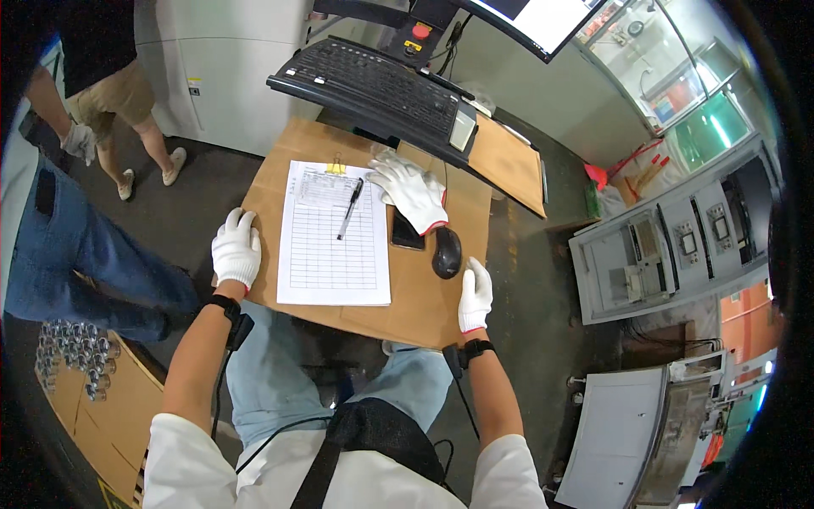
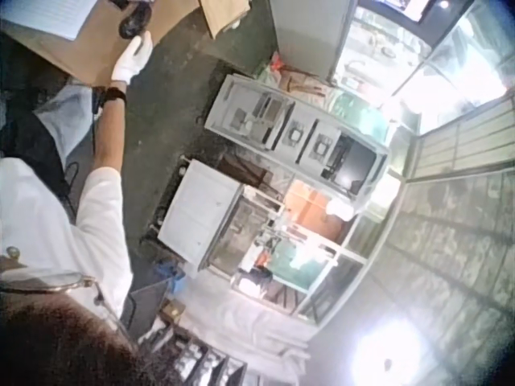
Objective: Monitoring an X-ray inspection machine and recording data on a log sheet.
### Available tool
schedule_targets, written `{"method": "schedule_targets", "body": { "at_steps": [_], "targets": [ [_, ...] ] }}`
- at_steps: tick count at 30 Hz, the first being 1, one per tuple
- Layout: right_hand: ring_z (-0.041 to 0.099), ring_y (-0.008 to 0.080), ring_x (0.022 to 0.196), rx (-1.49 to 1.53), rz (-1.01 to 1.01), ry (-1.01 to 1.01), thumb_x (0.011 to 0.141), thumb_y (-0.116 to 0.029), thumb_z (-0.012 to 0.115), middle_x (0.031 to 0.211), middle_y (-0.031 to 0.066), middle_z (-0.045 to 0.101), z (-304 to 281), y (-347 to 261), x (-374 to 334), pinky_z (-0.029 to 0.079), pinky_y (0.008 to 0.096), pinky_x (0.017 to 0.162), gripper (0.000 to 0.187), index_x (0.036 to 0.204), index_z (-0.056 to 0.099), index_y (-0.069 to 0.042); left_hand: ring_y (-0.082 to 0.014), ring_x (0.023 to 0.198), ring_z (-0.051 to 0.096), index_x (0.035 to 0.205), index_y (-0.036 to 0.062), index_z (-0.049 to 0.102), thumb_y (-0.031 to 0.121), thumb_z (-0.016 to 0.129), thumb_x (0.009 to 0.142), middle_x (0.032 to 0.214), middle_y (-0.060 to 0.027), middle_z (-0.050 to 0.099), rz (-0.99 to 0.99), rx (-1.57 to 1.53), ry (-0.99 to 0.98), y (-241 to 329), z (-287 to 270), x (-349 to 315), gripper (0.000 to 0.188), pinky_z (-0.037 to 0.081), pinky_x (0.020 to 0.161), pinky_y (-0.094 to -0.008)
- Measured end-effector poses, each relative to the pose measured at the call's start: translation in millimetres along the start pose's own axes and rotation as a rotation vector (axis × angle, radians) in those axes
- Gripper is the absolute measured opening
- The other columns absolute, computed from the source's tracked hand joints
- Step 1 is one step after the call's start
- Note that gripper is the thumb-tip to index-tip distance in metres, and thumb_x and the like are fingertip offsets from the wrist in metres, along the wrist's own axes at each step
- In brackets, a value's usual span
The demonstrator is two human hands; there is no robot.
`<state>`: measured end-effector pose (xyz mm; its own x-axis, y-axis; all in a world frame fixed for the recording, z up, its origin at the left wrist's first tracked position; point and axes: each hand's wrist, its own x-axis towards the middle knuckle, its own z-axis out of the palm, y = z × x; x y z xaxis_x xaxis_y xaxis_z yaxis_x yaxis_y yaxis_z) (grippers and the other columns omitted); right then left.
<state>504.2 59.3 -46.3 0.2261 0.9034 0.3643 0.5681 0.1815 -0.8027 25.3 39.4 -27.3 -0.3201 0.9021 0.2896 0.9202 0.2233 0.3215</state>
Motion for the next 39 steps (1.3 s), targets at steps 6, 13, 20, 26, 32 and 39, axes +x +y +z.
{"method": "schedule_targets", "body": {
  "at_steps": [6, 13, 20, 26, 32, 39],
  "targets": [
    [0.062, 0.0235, 0.124, 0.055, 0.040, -0.017, 0.106, -0.011, 0.056, 0.134, 0.0135, 0.065, 0, 4, -1, 0.046, 0.0359, 0.111, 0.034, 0.136, 0.062, 0.002, -0.0354, 0.112, 0.065, 0.127, 0.0126, 0.066, 0.019, 0.061, 0.096, 0.139, -0.0125, 0.061, 0.016, -0.006, 0.016, -2, 2, 2, 0.032, 0.053, 0.097, -0.0459],
    [0.063, 0.0304, 0.122, -0.066, -0.006, -0.005, 0.101, -0.016, 0.062, 0.130, 0.0180, 0.067, 0, -12, 3, 0.048, 0.0401, 0.109, 0.034, 0.131, 0.066, 0.001, -0.0362, 0.115, 0.064, 0.126, 0.0129, 0.065, 0.018, 0.061, 0.095, 0.140, -0.0134, 0.060, 0.033, -0.023, 0.028, -2, -1, 6, 0.032, 0.052, 0.098, -0.0467],
    [0.064, 0.0348, 0.119, -0.094, -0.018, 0.013, 0.097, -0.021, 0.068, 0.126, 0.0202, 0.069, 2, -19, 2, 0.049, 0.0427, 0.107, 0.037, 0.125, 0.069, 0.002, -0.0377, 0.113, 0.062, 0.123, 0.0116, 0.063, 0.017, 0.062, 0.092, 0.137, -0.0148, 0.059, 0.067, -0.043, 0.078, -5, 2, 1, 0.032, 0.051, 0.096, -0.0497],
    [0.062, 0.0381, 0.122, -0.188, 0.078, -0.037, 0.088, -0.035, 0.078, 0.132, 0.0233, 0.064, 3, -27, 6, 0.049, 0.0444, 0.107, 0.061, 0.134, 0.063, 0.001, -0.0387, 0.110, 0.063, 0.120, 0.0116, 0.064, 0.018, 0.063, 0.091, 0.135, -0.0156, 0.060, 0.092, -0.056, 0.115, -6, 5, -5, 0.029, 0.052, 0.094, -0.0502],
    [0.056, 0.0403, 0.130, -0.586, 0.112, -0.124, 0.080, -0.049, 0.080, 0.150, 0.0196, 0.051, 32, -84, 26, 0.045, 0.0502, 0.108, 0.089, 0.151, 0.044, -0.009, -0.0375, 0.111, 0.063, 0.120, 0.0113, 0.064, 0.019, 0.065, 0.091, 0.136, -0.0146, 0.059, 0.071, -0.038, 0.091, -10, 7, -8, 0.030, 0.051, 0.093, -0.0501],
    [0.060, 0.0375, 0.120, -0.659, -0.018, -0.025, 0.081, -0.035, 0.077, 0.143, 0.0155, 0.056, 54, -65, 22, 0.050, 0.0500, 0.099, 0.076, 0.147, 0.049, -0.012, -0.0366, 0.110, 0.062, 0.121, 0.0115, 0.065, 0.020, 0.067, 0.090, 0.134, -0.0137, 0.059, 0.081, -0.033, 0.059, -3, 7, 0, 0.032, 0.051, 0.095, -0.0478]
  ]
}}
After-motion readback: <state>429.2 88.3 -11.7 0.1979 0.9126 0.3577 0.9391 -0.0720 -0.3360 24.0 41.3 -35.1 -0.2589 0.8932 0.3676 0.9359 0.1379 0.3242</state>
